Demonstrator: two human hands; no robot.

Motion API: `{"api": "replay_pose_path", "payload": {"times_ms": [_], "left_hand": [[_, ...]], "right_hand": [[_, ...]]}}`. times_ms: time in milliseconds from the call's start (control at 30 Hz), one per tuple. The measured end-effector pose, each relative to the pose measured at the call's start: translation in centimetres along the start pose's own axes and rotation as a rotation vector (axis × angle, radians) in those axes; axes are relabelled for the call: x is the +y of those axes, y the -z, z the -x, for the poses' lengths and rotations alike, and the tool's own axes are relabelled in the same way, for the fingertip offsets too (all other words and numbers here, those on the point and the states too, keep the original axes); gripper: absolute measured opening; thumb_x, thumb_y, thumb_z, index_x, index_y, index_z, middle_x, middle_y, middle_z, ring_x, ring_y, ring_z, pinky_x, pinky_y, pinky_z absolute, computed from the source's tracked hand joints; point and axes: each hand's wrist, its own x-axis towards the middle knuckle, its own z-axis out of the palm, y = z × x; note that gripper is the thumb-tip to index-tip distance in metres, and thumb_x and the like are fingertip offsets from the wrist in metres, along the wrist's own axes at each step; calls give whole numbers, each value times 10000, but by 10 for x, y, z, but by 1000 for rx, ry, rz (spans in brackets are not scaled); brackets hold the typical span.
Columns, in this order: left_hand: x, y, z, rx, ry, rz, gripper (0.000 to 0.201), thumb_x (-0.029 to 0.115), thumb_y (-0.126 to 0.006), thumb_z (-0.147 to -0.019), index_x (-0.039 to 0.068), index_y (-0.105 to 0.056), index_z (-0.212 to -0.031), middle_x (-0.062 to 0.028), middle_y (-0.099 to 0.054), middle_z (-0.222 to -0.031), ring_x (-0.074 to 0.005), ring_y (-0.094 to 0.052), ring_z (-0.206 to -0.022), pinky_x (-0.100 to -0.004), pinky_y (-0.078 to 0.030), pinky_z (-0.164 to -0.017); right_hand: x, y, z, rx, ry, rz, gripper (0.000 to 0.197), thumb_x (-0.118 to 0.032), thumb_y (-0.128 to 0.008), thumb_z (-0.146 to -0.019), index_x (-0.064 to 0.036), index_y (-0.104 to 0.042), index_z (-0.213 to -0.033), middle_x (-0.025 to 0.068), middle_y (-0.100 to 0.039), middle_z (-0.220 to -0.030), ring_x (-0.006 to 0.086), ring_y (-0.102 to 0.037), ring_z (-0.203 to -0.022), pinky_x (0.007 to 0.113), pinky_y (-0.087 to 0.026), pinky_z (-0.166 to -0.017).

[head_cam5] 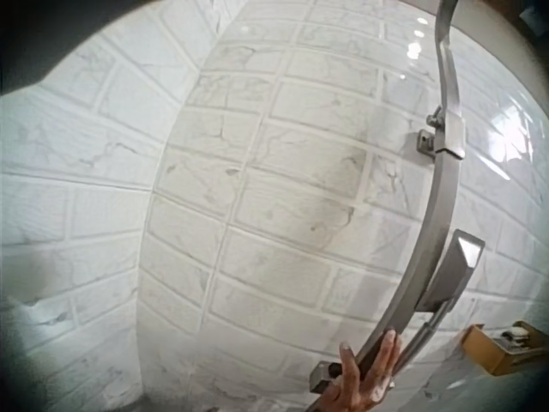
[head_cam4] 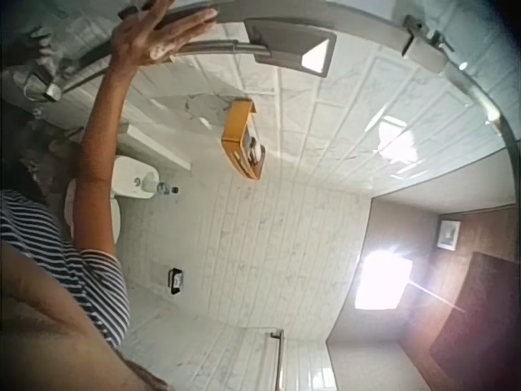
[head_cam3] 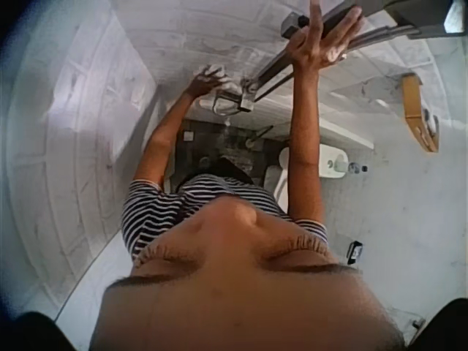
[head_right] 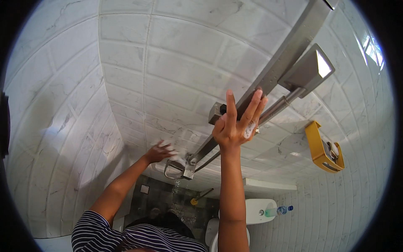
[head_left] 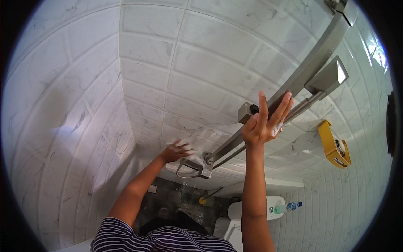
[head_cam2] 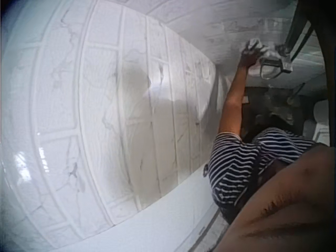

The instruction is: The person wipes the white tiled walls of a bathroom using a white cloth. They clean the area around the shower fixture, a yellow wall-mounted caddy, and the wall above the toilet, moving systematically across the surfaces.

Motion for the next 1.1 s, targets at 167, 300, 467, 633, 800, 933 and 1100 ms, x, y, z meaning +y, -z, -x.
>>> {"api": "replay_pose_path", "payload": {"times_ms": [167,300,467,633,800,933,1100], "left_hand": [[-46,8,58,120,344,-86,448,194,-513,-839,242,-434,-1277,-68,-375,-1324,-329,-268,-1290,-565,-279,-976],[-68,53,-58,719,513,61,527,244,-518,-823,48,-385,-1293,-229,-339,-1316,-446,-232,-1270,-573,-218,-983],[-29,55,-142,721,506,228,563,429,-546,-782,132,-457,-1252,-136,-426,-1278,-383,-280,-1265,-577,-145,-1009],[-22,5,-73,466,258,-135,544,322,-610,-750,252,-437,-1260,-54,-448,-1261,-348,-318,-1250,-591,-165,-1007],[-112,26,-4,704,577,-21,568,190,-621,-750,102,-389,-1261,-174,-361,-1307,-369,-305,-1248,-517,-268,-995],[-131,24,18,669,929,-202,451,92,-552,-807,-66,-406,-1203,-249,-412,-1237,-413,-366,-1171,-499,-252,-997],[-45,-23,11,1140,1554,211,302,62,-464,-877,-95,-462,-1135,-271,-450,-1203,-380,-416,-1142,-462,-298,-961]], "right_hand": [[-2,0,0,-20,-17,25,448,-107,-301,-769,-113,-631,-1072,265,-354,-1320,438,-354,-1221,498,-363,-979],[-3,0,2,-23,-24,43,441,-110,-288,-780,-66,-641,-1039,273,-348,-1323,438,-351,-1222,502,-332,-999],[-11,-2,1,-18,-40,14,430,-137,-269,-835,-46,-634,-1044,272,-344,-1327,440,-351,-1218,502,-324,-1001],[-9,-1,4,-23,-19,21,423,-146,-268,-853,-53,-631,-1048,266,-342,-1333,433,-335,-1232,500,-314,-1006],[-7,-3,8,-15,-21,6,419,-147,-269,-859,-54,-633,-1045,267,-342,-1333,427,-332,-1237,502,-298,-1015],[-12,-4,7,-7,-37,-7,420,-153,-266,-866,-41,-630,-1043,258,-345,-1335,423,-334,-1237,503,-275,-1027],[-8,-3,11,-5,-20,-7,410,-133,-278,-852,-33,-626,-1045,255,-349,-1332,409,-329,-1245,515,-253,-1041]]}}
